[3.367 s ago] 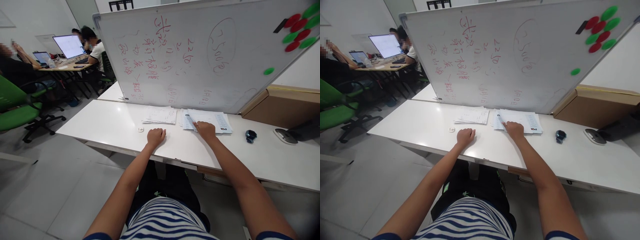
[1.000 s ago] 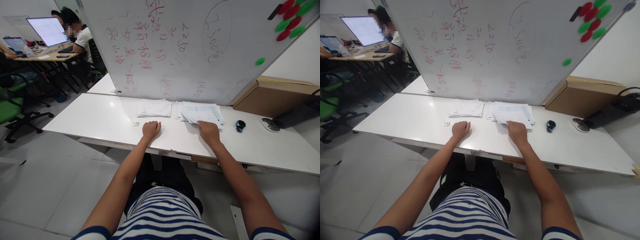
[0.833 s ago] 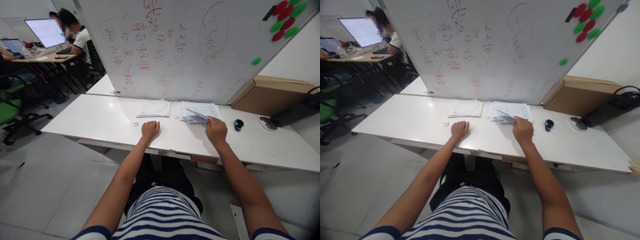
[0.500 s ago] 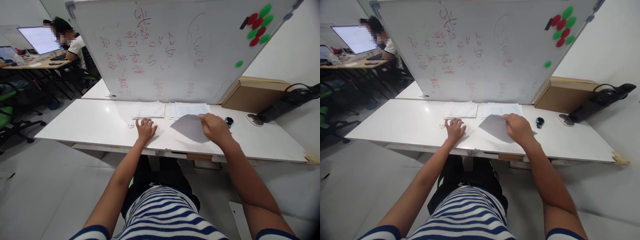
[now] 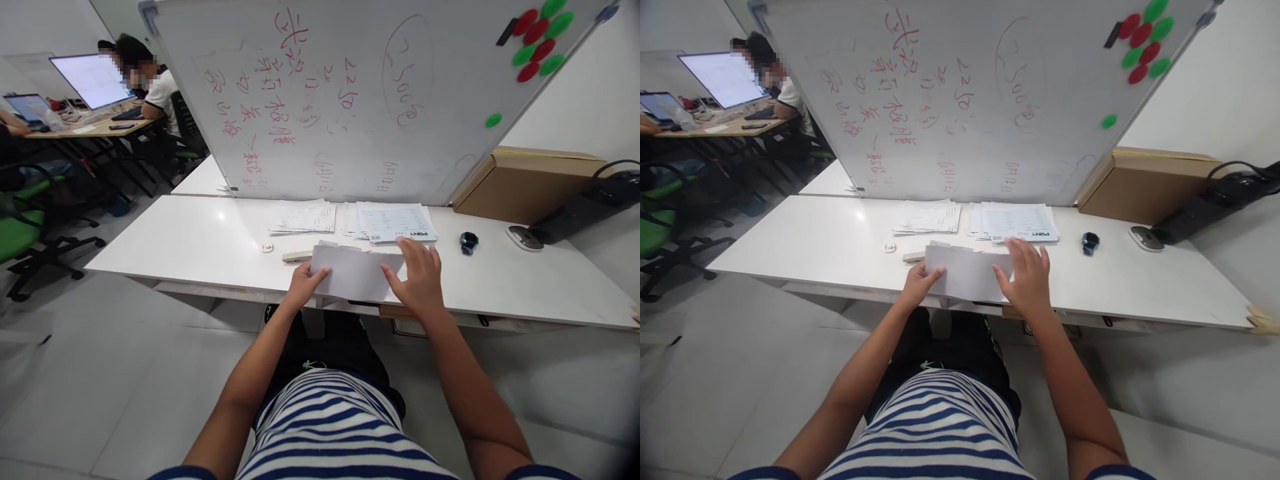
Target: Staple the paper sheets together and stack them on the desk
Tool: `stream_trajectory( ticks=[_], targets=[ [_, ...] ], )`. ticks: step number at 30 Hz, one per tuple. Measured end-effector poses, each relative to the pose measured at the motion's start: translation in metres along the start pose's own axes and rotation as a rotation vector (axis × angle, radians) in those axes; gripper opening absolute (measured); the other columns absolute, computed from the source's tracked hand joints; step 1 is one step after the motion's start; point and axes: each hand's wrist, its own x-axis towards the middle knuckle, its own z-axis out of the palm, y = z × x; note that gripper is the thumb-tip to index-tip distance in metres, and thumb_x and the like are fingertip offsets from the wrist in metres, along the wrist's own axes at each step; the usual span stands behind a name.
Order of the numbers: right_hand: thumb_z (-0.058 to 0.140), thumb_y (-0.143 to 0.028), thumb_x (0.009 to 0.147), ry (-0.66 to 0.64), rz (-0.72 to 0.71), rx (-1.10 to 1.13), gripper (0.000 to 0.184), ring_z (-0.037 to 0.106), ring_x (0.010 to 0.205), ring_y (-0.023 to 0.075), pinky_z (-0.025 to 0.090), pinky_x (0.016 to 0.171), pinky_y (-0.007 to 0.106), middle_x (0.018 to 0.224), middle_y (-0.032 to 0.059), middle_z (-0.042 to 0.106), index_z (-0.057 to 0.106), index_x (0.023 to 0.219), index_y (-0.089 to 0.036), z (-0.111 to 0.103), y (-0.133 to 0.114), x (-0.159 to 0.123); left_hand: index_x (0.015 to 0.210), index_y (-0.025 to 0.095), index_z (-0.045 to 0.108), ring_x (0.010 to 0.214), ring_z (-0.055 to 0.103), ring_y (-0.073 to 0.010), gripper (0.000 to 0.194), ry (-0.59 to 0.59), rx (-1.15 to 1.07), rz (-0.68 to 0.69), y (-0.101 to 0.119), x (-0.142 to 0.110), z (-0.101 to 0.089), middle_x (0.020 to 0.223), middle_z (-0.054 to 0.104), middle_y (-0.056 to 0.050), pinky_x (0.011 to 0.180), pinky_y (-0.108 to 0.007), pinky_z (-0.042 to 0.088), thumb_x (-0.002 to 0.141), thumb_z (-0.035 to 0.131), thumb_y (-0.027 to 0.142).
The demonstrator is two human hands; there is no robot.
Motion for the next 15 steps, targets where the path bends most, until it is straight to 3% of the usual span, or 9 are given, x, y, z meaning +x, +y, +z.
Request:
stream_trajectory(
  ticks=[2, 3, 5, 7, 9, 12, 15],
  targets=[
    [0.063, -0.043, 0.081, -0.004, 0.280, 0.224, 0.079, 0.035, 0.134, 0.0314, 0.030, 0.106, 0.056, 0.147, 0.0148, 0.036, 0.021, 0.146, -0.025, 0.011, 0.012, -0.014, 0.099, 0.016, 0.066, 0.088, 0.064, -0.0217, 0.041, 0.054, -0.080, -0.011, -0.006, 0.002, -0.005, 0.098, 0.070, -0.007, 0.075, -0.031, 0.049, 0.072, 0.070, 0.046],
    [0.063, -0.045, 0.080, -0.059, 0.392, 0.369, 0.084, 0.040, 0.131, 0.0306, 0.036, 0.102, 0.054, 0.147, 0.0154, 0.036, 0.017, 0.148, -0.026, 0.017, 0.016, -0.020, 0.099, 0.016, 0.066, 0.088, 0.064, -0.0217, 0.041, 0.070, -0.110, -0.015, -0.008, 0.004, -0.006, 0.098, 0.070, -0.007, 0.075, -0.032, 0.049, 0.072, 0.070, 0.045],
    [0.061, -0.047, 0.081, -0.209, 0.539, 0.622, 0.079, 0.053, 0.120, 0.0279, 0.045, 0.095, 0.049, 0.137, 0.0153, 0.049, 0.022, 0.146, -0.025, 0.027, 0.019, -0.027, 0.099, 0.015, 0.067, 0.089, 0.064, -0.0220, 0.041, 0.094, -0.140, -0.014, -0.009, 0.006, -0.006, 0.098, 0.071, -0.008, 0.077, -0.033, 0.049, 0.071, 0.071, 0.045],
    [0.060, -0.047, 0.081, -0.276, 0.575, 0.726, 0.062, 0.060, 0.109, 0.0254, 0.047, 0.094, 0.046, 0.121, 0.0125, 0.062, 0.042, 0.136, -0.024, 0.035, 0.017, -0.028, 0.098, 0.015, 0.068, 0.090, 0.064, -0.0230, 0.041, 0.115, -0.132, -0.010, -0.007, 0.008, -0.005, 0.099, 0.071, -0.008, 0.077, -0.033, 0.050, 0.070, 0.072, 0.045],
    [0.062, -0.046, 0.081, -0.179, 0.558, 0.688, 0.051, 0.059, 0.110, 0.0246, 0.045, 0.097, 0.045, 0.118, 0.0101, 0.063, 0.053, 0.126, -0.025, 0.040, 0.015, -0.023, 0.100, 0.016, 0.068, 0.092, 0.064, -0.0242, 0.042, 0.119, -0.111, -0.006, -0.006, 0.009, -0.003, 0.101, 0.071, -0.009, 0.077, -0.034, 0.050, 0.070, 0.071, 0.045],
    [0.066, -0.045, 0.077, -0.011, 0.586, 0.633, 0.064, 0.047, 0.125, 0.0258, 0.041, 0.101, 0.046, 0.138, 0.0098, 0.049, 0.043, 0.135, -0.029, 0.048, 0.019, -0.014, 0.100, 0.017, 0.069, 0.096, 0.064, -0.0254, 0.040, 0.109, -0.065, 0.019, -0.006, 0.009, -0.002, 0.102, 0.071, -0.009, 0.079, -0.035, 0.050, 0.072, 0.070, 0.045],
    [0.072, -0.045, 0.070, -0.084, 0.678, 0.755, 0.079, 0.042, 0.130, 0.0279, 0.041, 0.100, 0.047, 0.143, 0.0116, 0.042, 0.037, 0.139, -0.029, 0.059, 0.029, -0.006, 0.098, 0.017, 0.070, 0.097, 0.064, -0.0262, 0.038, 0.093, -0.005, 0.044, -0.010, 0.009, -0.004, 0.100, 0.071, -0.008, 0.081, -0.036, 0.050, 0.072, 0.070, 0.045]
  ],
)
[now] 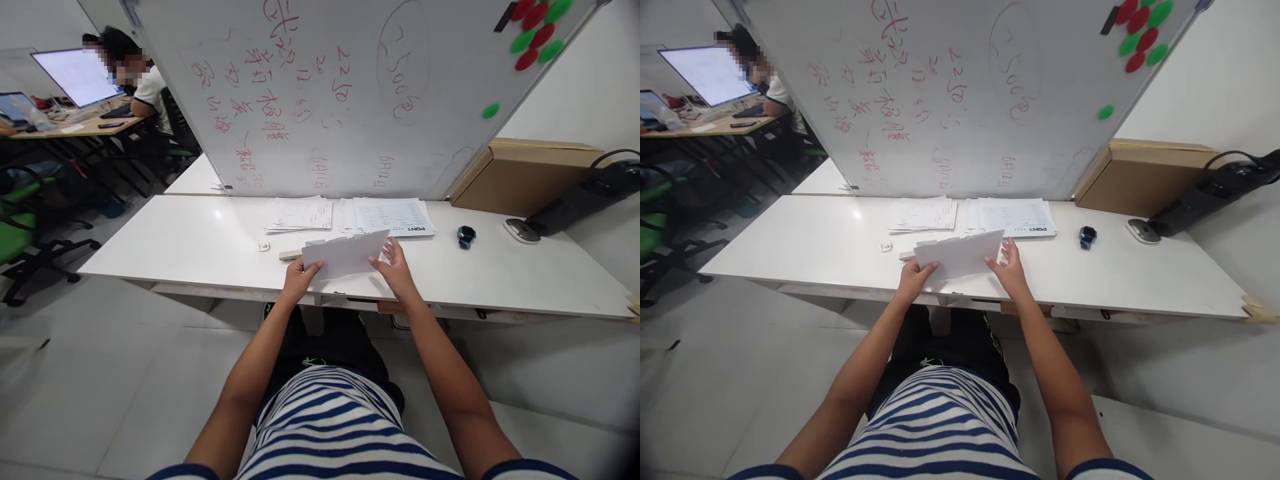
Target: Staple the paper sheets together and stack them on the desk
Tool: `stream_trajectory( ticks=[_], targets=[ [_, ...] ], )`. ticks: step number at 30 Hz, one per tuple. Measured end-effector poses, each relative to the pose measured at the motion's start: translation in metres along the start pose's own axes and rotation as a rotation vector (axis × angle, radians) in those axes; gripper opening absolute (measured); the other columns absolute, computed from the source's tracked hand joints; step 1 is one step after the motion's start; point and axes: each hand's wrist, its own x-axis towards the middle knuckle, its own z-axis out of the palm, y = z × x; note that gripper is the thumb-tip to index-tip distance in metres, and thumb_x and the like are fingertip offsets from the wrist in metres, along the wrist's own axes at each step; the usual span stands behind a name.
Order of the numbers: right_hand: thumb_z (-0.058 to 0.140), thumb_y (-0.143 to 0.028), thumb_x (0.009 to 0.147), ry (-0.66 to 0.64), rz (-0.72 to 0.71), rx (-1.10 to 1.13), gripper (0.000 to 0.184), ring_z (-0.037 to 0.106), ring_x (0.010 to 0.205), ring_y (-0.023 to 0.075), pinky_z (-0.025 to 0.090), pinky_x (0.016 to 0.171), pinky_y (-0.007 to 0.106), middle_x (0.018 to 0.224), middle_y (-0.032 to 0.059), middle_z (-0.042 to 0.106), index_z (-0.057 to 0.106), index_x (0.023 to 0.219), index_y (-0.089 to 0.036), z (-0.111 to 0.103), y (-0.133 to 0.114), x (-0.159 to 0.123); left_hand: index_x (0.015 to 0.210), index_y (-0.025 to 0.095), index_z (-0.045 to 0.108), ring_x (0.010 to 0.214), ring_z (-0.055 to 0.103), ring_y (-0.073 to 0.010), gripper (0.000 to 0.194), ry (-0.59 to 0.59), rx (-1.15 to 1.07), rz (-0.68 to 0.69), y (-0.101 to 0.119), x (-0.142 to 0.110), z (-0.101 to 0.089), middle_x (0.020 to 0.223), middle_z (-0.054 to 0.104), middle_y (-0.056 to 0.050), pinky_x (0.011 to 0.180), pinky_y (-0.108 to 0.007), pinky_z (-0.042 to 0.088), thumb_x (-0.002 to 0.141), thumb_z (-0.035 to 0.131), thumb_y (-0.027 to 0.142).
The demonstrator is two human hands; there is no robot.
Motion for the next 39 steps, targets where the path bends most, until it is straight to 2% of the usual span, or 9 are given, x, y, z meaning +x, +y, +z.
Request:
stream_trajectory(
  ticks=[4, 8, 12, 17, 26, 29, 32, 36, 39],
  targets=[
    [0.072, -0.045, 0.071, -0.131, -0.019, 0.144, 0.051, 0.058, 0.110, 0.0255, 0.044, 0.097, 0.046, 0.117, 0.0092, 0.064, 0.059, 0.114, -0.022, 0.002, 0.003, 0.006, 0.096, 0.017, 0.070, 0.099, 0.064, -0.0269, 0.037, -0.021, 0.056, -0.002, 0.000, -0.002, -0.006, 0.101, 0.072, -0.009, 0.083, -0.037, 0.050, 0.072, 0.069, 0.046],
    [0.074, -0.043, 0.070, -0.058, -0.091, 0.219, 0.035, 0.063, 0.095, 0.0232, 0.048, 0.090, 0.043, 0.098, 0.0049, 0.070, 0.066, 0.097, -0.022, 0.001, -0.008, -0.002, 0.094, 0.017, 0.071, 0.100, 0.063, -0.0268, 0.036, -0.029, 0.091, -0.002, 0.012, -0.003, -0.014, 0.102, 0.071, -0.008, 0.085, -0.037, 0.049, 0.071, 0.071, 0.044],
    [0.074, -0.043, 0.070, -0.057, -0.112, 0.202, 0.039, 0.063, 0.095, 0.0233, 0.050, 0.086, 0.041, 0.100, 0.0048, 0.069, 0.066, 0.101, -0.022, 0.006, -0.014, -0.010, 0.096, 0.019, 0.070, 0.097, 0.064, -0.0254, 0.035, -0.076, 0.100, 0.023, 0.030, -0.001, -0.017, 0.101, 0.071, -0.006, 0.084, -0.036, 0.050, 0.070, 0.072, 0.042],
    [0.072, -0.046, 0.070, -0.109, 0.033, 0.121, 0.042, 0.064, 0.095, 0.0255, 0.049, 0.085, 0.041, 0.100, 0.0089, 0.070, 0.066, 0.100, -0.017, 0.017, -0.009, -0.017, 0.098, 0.020, 0.071, 0.103, 0.062, -0.0276, 0.036, -0.113, 0.047, -0.055, 0.039, -0.004, -0.014, 0.101, 0.071, -0.005, 0.088, -0.039, 0.050, 0.072, 0.071, 0.044],
    [0.056, -0.054, 0.081, -0.071, 0.008, -0.058, 0.047, 0.061, 0.104, 0.0282, 0.046, 0.091, 0.044, 0.109, 0.0092, 0.069, 0.067, 0.108, -0.017, 0.025, -0.005, -0.029, 0.098, 0.014, 0.071, 0.095, 0.063, -0.0287, 0.045, -0.023, 0.084, -0.168, 0.013, -0.014, -0.005, 0.098, 0.071, -0.009, 0.079, -0.037, 0.050, 0.074, 0.065, 0.052],
    [0.054, -0.054, 0.082, -0.080, 0.016, -0.125, 0.047, 0.061, 0.103, 0.0292, 0.046, 0.090, 0.043, 0.108, 0.0103, 0.070, 0.067, 0.107, -0.016, 0.023, 0.000, -0.033, 0.094, 0.016, 0.071, 0.093, 0.063, -0.0283, 0.042, -0.054, 0.154, -0.114, 0.008, -0.017, -0.003, 0.092, 0.071, -0.007, 0.079, -0.037, 0.048, 0.077, 0.061, 0.053],
    [0.053, -0.053, 0.083, -0.003, 0.006, -0.181, 0.046, 0.062, 0.101, 0.0308, 0.047, 0.088, 0.043, 0.102, 0.0113, 0.071, 0.068, 0.103, -0.014, 0.014, 0.001, -0.039, 0.100, 0.018, 0.068, 0.097, 0.062, -0.0271, 0.038, -0.061, 0.208, -0.025, 0.011, -0.019, 0.000, 0.099, 0.070, -0.006, 0.083, -0.036, 0.047, 0.080, 0.059, 0.050],
    [0.049, -0.053, 0.085, 0.272, -0.027, -0.258, 0.047, 0.062, 0.101, 0.0345, 0.046, 0.089, 0.046, 0.099, 0.0149, 0.070, 0.068, 0.102, -0.013, 0.008, -0.001, -0.058, 0.125, 0.022, 0.052, 0.118, 0.052, -0.0247, 0.046, 0.135, 0.279, 0.135, 0.025, -0.027, 0.008, 0.127, 0.058, -0.010, 0.099, -0.039, 0.040, 0.084, 0.059, 0.040],
    [0.040, -0.048, 0.090, 0.369, -0.177, -0.288, 0.050, 0.053, 0.118, 0.0348, 0.041, 0.099, 0.050, 0.117, 0.0171, 0.064, 0.057, 0.124, -0.015, 0.021, -0.002, -0.081, 0.129, 0.023, 0.049, 0.127, 0.044, -0.0252, 0.051, -0.031, 0.312, 0.247, 0.041, -0.044, 0.021, 0.135, 0.050, -0.011, 0.106, -0.041, 0.034, 0.082, 0.061, 0.040]
  ],
)
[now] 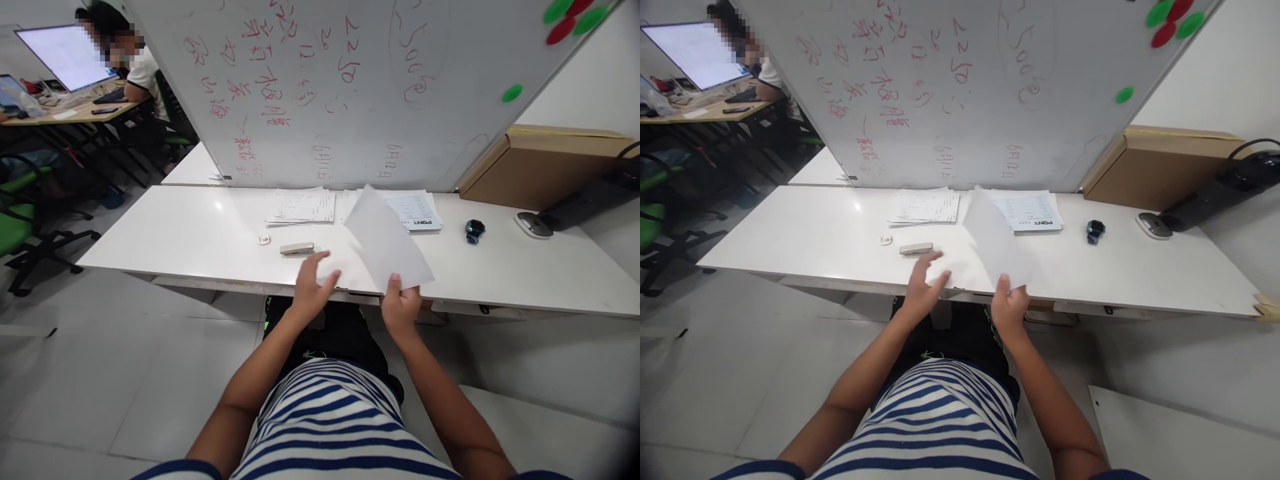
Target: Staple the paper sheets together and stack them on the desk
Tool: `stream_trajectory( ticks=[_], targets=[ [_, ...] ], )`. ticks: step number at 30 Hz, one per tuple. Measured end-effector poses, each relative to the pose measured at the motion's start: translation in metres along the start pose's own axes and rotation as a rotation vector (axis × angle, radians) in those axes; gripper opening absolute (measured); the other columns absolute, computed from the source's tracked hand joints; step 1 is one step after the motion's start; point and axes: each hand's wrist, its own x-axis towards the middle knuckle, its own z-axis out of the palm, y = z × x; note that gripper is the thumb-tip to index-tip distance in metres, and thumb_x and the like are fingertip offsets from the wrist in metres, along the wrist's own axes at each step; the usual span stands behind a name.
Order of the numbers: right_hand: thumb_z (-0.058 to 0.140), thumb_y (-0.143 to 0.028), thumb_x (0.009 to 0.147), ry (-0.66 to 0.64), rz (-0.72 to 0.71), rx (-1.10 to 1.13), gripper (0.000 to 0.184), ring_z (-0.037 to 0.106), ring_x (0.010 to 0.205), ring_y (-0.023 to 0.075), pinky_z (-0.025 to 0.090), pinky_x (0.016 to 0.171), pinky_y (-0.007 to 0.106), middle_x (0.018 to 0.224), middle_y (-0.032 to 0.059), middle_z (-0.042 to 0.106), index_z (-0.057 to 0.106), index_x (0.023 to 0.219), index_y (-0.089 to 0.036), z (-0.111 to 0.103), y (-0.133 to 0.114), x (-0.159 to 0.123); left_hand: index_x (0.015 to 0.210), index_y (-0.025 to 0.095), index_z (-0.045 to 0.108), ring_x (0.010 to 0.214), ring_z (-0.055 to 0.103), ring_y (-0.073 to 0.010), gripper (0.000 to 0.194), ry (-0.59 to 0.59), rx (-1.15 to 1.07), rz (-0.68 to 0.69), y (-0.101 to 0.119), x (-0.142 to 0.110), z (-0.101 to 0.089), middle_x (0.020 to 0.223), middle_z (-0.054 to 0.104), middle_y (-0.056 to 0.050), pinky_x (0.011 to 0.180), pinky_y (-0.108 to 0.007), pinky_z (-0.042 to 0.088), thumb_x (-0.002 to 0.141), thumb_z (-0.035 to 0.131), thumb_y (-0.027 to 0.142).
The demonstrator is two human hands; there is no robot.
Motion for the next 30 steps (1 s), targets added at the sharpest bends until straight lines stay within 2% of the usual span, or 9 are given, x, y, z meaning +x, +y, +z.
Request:
stream_trajectory(
  ticks=[4, 7, 10, 12, 15, 20, 23, 27, 30],
  targets=[
    [0.043, -0.039, 0.090, -0.377, -0.408, 0.022, 0.070, 0.021, 0.141, 0.0319, 0.030, 0.109, 0.054, 0.155, 0.0102, 0.019, 0.011, 0.150, -0.026, 0.015, -0.017, -0.032, 0.137, 0.023, 0.043, 0.131, 0.041, -0.0266, 0.063, -0.392, -0.207, 0.081, 0.029, -0.017, 0.016, 0.141, 0.046, -0.011, 0.109, -0.041, 0.033, 0.081, 0.062, 0.044],
    [0.051, -0.032, 0.085, -0.457, -0.598, -0.081, 0.090, 0.000, 0.143, 0.0345, 0.019, 0.111, 0.061, 0.157, 0.0062, -0.010, -0.012, 0.149, -0.028, 0.020, -0.030, -0.040, 0.132, 0.021, 0.050, 0.126, 0.047, -0.0248, 0.051, -0.303, -0.335, -0.041, 0.032, -0.021, 0.022, 0.132, 0.055, -0.009, 0.110, -0.040, 0.033, 0.089, 0.046, 0.048],
    [0.049, -0.026, 0.087, -0.442, -0.660, -0.139, 0.084, 0.007, 0.143, 0.0328, 0.012, 0.111, 0.064, 0.158, 0.0046, 0.001, -0.007, 0.149, -0.033, 0.014, -0.036, -0.030, 0.122, 0.020, 0.059, 0.119, 0.054, -0.0248, 0.050, -0.178, -0.427, -0.166, 0.021, -0.015, 0.011, 0.123, 0.062, -0.008, 0.106, -0.039, 0.038, 0.090, 0.043, 0.054],
    [0.047, -0.028, 0.089, -0.345, -0.581, -0.123, 0.075, 0.009, 0.143, 0.0310, 0.010, 0.111, 0.064, 0.158, 0.0035, 0.011, 0.002, 0.149, -0.035, 0.008, -0.033, -0.018, 0.118, 0.019, 0.062, 0.114, 0.057, -0.0260, 0.049, -0.166, -0.465, -0.232, 0.013, -0.007, -0.003, 0.118, 0.065, -0.008, 0.100, -0.039, 0.043, 0.088, 0.047, 0.054],
    [0.050, -0.040, 0.089, -0.209, -0.197, 0.002, 0.073, 0.009, 0.144, 0.0298, 0.018, 0.111, 0.060, 0.157, 0.0054, 0.011, 0.009, 0.149, -0.032, 0.000, -0.020, 0.004, 0.117, 0.017, 0.064, 0.108, 0.060, -0.0283, 0.050, -0.237, -0.507, -0.314, 0.008, 0.002, -0.025, 0.112, 0.068, -0.009, 0.093, -0.041, 0.048, 0.084, 0.054, 0.053],
    [0.058, -0.049, 0.083, -0.539, 0.395, 0.461, 0.067, 0.052, 0.122, 0.0273, 0.044, 0.099, 0.047, 0.135, 0.0121, 0.053, 0.035, 0.141, -0.025, -0.010, -0.008, 0.032, 0.110, 0.014, 0.067, 0.098, 0.064, -0.0279, 0.046, -0.280, -0.606, -0.378, 0.006, 0.003, -0.037, 0.104, 0.070, -0.011, 0.086, -0.041, 0.051, 0.082, 0.060, 0.049],
    [0.069, -0.044, 0.075, -0.510, 0.444, 0.540, 0.054, 0.059, 0.113, 0.0261, 0.047, 0.097, 0.044, 0.119, 0.0084, 0.065, 0.055, 0.122, -0.023, -0.016, -0.010, 0.037, 0.106, 0.014, 0.068, 0.092, 0.066, -0.0271, 0.042, -0.192, -0.640, -0.419, 0.000, 0.003, -0.034, 0.100, 0.071, -0.011, 0.083, -0.041, 0.052, 0.080, 0.064, 0.047],
    [0.075, -0.040, 0.068, -0.388, 0.429, 0.640, 0.048, 0.062, 0.105, 0.0248, 0.051, 0.092, 0.042, 0.112, 0.0065, 0.068, 0.061, 0.111, -0.023, -0.025, -0.010, 0.043, 0.107, 0.015, 0.067, 0.094, 0.066, -0.0277, 0.043, -0.073, -0.645, -0.459, -0.012, 0.008, -0.032, 0.103, 0.071, -0.011, 0.084, -0.042, 0.052, 0.078, 0.067, 0.046],
    [0.074, -0.043, 0.068, -0.474, 0.463, 0.617, 0.049, 0.065, 0.093, 0.0241, 0.056, 0.078, 0.040, 0.105, 0.0064, 0.070, 0.062, 0.111, -0.022, -0.031, -0.007, 0.045, 0.113, 0.016, 0.063, 0.101, 0.064, -0.0280, 0.047, 0.017, -0.650, -0.453, -0.019, 0.011, -0.031, 0.111, 0.068, -0.012, 0.088, -0.041, 0.051, 0.079, 0.064, 0.048]
  ],
)
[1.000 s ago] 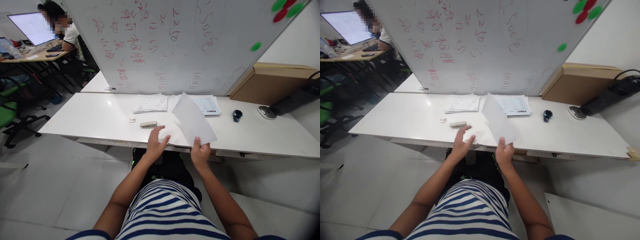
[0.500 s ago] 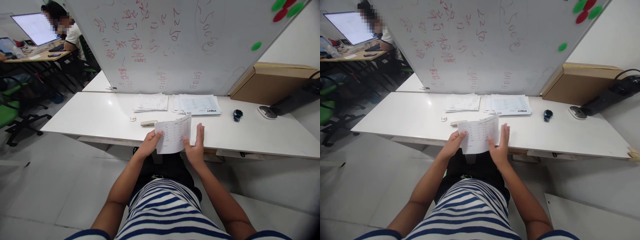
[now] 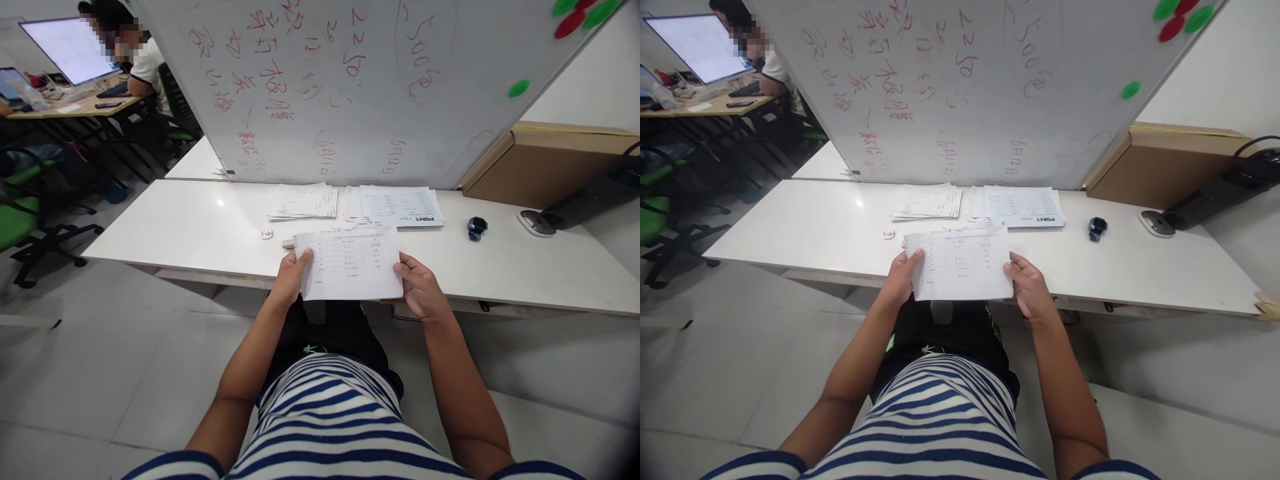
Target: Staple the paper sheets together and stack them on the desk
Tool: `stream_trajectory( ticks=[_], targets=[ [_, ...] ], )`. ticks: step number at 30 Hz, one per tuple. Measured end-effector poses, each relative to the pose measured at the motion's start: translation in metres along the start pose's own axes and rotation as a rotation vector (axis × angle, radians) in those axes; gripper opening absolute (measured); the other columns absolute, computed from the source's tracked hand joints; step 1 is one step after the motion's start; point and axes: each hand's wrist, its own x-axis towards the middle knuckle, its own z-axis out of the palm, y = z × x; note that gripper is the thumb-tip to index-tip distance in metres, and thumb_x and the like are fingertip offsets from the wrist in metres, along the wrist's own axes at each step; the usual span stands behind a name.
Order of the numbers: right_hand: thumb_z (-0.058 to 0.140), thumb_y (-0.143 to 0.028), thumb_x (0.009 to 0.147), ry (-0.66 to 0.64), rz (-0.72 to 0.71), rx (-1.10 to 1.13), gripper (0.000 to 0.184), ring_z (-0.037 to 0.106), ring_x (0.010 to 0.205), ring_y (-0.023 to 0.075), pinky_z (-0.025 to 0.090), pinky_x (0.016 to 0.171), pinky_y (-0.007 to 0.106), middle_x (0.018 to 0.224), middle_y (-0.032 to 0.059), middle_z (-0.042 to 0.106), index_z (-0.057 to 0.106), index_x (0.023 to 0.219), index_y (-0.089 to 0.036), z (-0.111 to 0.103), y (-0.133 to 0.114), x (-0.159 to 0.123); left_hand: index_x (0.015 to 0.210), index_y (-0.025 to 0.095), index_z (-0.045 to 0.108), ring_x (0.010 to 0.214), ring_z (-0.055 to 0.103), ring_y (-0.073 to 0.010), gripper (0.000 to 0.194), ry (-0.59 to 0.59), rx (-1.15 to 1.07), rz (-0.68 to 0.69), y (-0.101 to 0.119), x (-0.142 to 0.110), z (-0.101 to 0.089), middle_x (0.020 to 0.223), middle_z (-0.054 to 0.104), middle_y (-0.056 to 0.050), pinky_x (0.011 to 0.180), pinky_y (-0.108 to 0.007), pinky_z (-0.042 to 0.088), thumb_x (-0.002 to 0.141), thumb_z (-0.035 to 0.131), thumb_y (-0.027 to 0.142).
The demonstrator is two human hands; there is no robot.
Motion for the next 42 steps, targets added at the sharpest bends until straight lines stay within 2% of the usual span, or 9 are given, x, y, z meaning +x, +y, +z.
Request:
stream_trajectory(
  ticks=[4, 9, 14, 18, 21, 25, 28, 33, 42],
  targets=[
    [0.072, -0.044, 0.070, 0.001, -0.023, -0.163, 0.042, 0.065, 0.080, 0.0215, 0.054, 0.063, 0.035, 0.097, 0.0057, 0.071, 0.066, 0.105, -0.020, -0.004, -0.002, 0.001, 0.127, 0.019, 0.053, 0.115, 0.057, -0.0267, 0.051, 0.048, 0.098, 0.108, -0.004, -0.002, 0.001, 0.126, 0.060, -0.012, 0.095, -0.039, 0.048, 0.086, 0.053, 0.050],
    [0.060, -0.037, 0.082, 0.079, -0.417, -0.516, 0.029, 0.063, 0.089, 0.0243, 0.051, 0.076, 0.039, 0.099, 0.0045, 0.070, 0.067, 0.106, -0.023, -0.003, -0.038, 0.006, 0.145, 0.025, 0.026, 0.139, 0.027, -0.0270, 0.072, 0.184, 0.625, 0.539, 0.004, -0.015, 0.010, 0.151, 0.030, -0.011, 0.111, -0.044, 0.028, 0.084, 0.057, 0.049],
    [0.047, -0.019, 0.089, -0.397, -0.913, -1.097, 0.028, 0.059, 0.088, 0.0213, 0.047, 0.077, 0.036, 0.094, 0.0056, 0.067, 0.066, 0.108, -0.024, 0.027, -0.105, -0.005, 0.134, 0.021, 0.043, 0.141, 0.019, -0.0325, 0.071, 0.035, 1.046, 0.917, 0.033, -0.025, 0.037, 0.148, 0.035, -0.014, 0.113, -0.049, 0.019, 0.076, 0.065, 0.053],
    [0.043, -0.012, 0.088, -0.545, -1.183, -1.280, 0.033, 0.057, 0.086, 0.0205, 0.045, 0.076, 0.037, 0.091, 0.0076, 0.064, 0.065, 0.110, -0.023, 0.065, -0.130, -0.019, 0.122, 0.025, 0.055, 0.127, 0.045, -0.0284, 0.041, 0.016, 1.179, 0.849, 0.058, -0.036, 0.056, 0.123, 0.061, -0.010, 0.109, -0.045, 0.028, 0.086, 0.057, 0.044],
    [0.044, -0.014, 0.089, -0.461, -1.255, -1.226, 0.038, 0.055, 0.102, 0.0236, 0.041, 0.091, 0.045, 0.108, 0.0084, 0.062, 0.056, 0.123, -0.026, 0.078, -0.124, -0.022, 0.110, 0.024, 0.061, 0.093, 0.065, -0.0217, 0.029, -0.062, 1.083, 0.617, 0.067, -0.036, 0.051, 0.093, 0.070, -0.003, 0.091, -0.038, 0.045, 0.088, 0.052, 0.041],
    [0.052, -0.030, 0.088, -0.014, -1.077, -0.998, 0.059, 0.032, 0.133, 0.0310, 0.024, 0.107, 0.058, 0.141, 0.0090, 0.041, 0.031, 0.143, -0.030, 0.066, -0.086, -0.012, 0.105, 0.019, 0.063, 0.089, 0.065, -0.0224, 0.037, 0.010, 0.594, 0.335, 0.053, -0.019, 0.021, 0.097, 0.070, -0.006, 0.073, -0.031, 0.052, 0.080, 0.062, 0.047],
    [0.059, -0.041, 0.083, 0.270, -0.697, -0.688, 0.074, 0.024, 0.139, 0.0310, 0.026, 0.107, 0.058, 0.150, 0.0098, 0.030, 0.021, 0.146, -0.029, 0.049, -0.043, -0.002, 0.108, 0.016, 0.063, 0.095, 0.065, -0.0249, 0.048, 0.062, 0.270, 0.188, 0.027, -0.006, -0.004, 0.105, 0.070, -0.010, 0.079, -0.034, 0.052, 0.072, 0.070, 0.047],
    [0.062, -0.051, 0.079, -0.056, -0.048, -0.192, 0.048, 0.063, 0.102, 0.0268, 0.049, 0.088, 0.044, 0.111, 0.0122, 0.067, 0.059, 0.114, -0.019, 0.039, 0.014, -0.010, 0.108, 0.015, 0.063, 0.096, 0.065, -0.0253, 0.052, 0.138, 0.185, 0.128, -0.003, -0.004, -0.028, 0.106, 0.069, -0.011, 0.083, -0.037, 0.051, 0.068, 0.074, 0.046],
    [0.059, -0.046, 0.082, 0.195, -0.273, -0.297, 0.032, 0.067, 0.088, 0.0222, 0.051, 0.082, 0.037, 0.093, 0.0074, 0.072, 0.065, 0.097, -0.018, 0.042, 0.016, -0.012, 0.112, 0.018, 0.059, 0.103, 0.061, -0.0243, 0.043, 0.183, 0.458, 0.290, -0.004, 0.005, -0.023, 0.109, 0.065, -0.009, 0.086, -0.036, 0.049, 0.079, 0.064, 0.045]
  ],
)
